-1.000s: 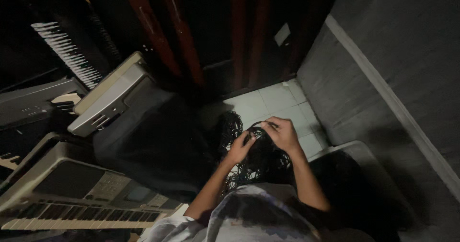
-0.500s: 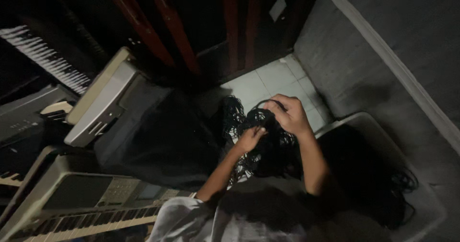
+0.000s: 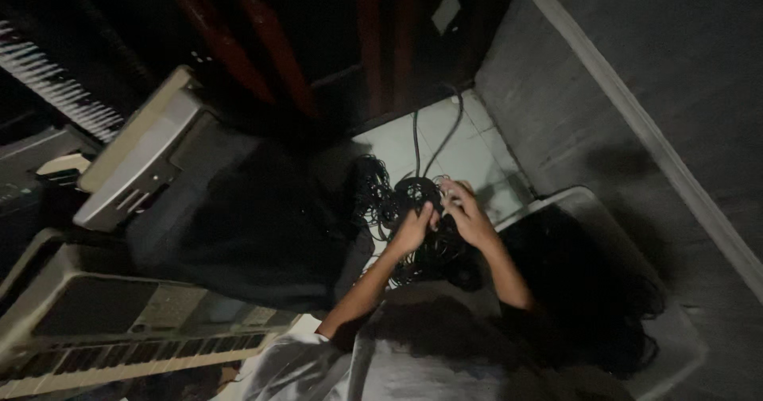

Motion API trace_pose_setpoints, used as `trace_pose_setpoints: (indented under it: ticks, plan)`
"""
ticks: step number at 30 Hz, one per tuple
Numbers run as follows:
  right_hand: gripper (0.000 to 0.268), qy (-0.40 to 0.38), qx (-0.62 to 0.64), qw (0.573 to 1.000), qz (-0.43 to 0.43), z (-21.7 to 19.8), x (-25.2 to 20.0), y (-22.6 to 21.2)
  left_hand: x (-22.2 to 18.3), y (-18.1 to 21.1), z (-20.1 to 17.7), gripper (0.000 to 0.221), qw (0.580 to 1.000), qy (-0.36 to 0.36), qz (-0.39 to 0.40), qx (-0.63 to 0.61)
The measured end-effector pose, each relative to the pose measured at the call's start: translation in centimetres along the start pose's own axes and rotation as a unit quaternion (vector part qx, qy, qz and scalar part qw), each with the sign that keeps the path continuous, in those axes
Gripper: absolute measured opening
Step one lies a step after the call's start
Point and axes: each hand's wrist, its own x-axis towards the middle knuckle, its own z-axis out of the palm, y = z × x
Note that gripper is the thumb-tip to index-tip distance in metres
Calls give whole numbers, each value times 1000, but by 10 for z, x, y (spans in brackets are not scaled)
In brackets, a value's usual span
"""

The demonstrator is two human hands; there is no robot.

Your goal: The person picks up a coiled cable, moves it to a white bin, and затем rearranges several other coiled cables already inside the bin.

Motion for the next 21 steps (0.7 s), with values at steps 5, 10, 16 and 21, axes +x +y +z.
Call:
trace_pose_setpoints:
  ticks: [5, 10, 16, 21]
  plan:
    - [48, -125, 16, 982, 144, -5, -51, 116, 27, 9, 33, 55, 959, 7, -15, -282]
    - [36, -52, -48, 994, 81, -10, -59, 140, 29, 46, 44, 54, 911, -25, -10, -412]
    - [38, -8, -13, 996, 93, -21, -49, 117, 27, 63, 41, 44, 906, -14, 21, -422]
    - [45, 29, 30, 997, 69, -29, -35, 79, 23, 10, 25, 67, 996, -8, 81, -38]
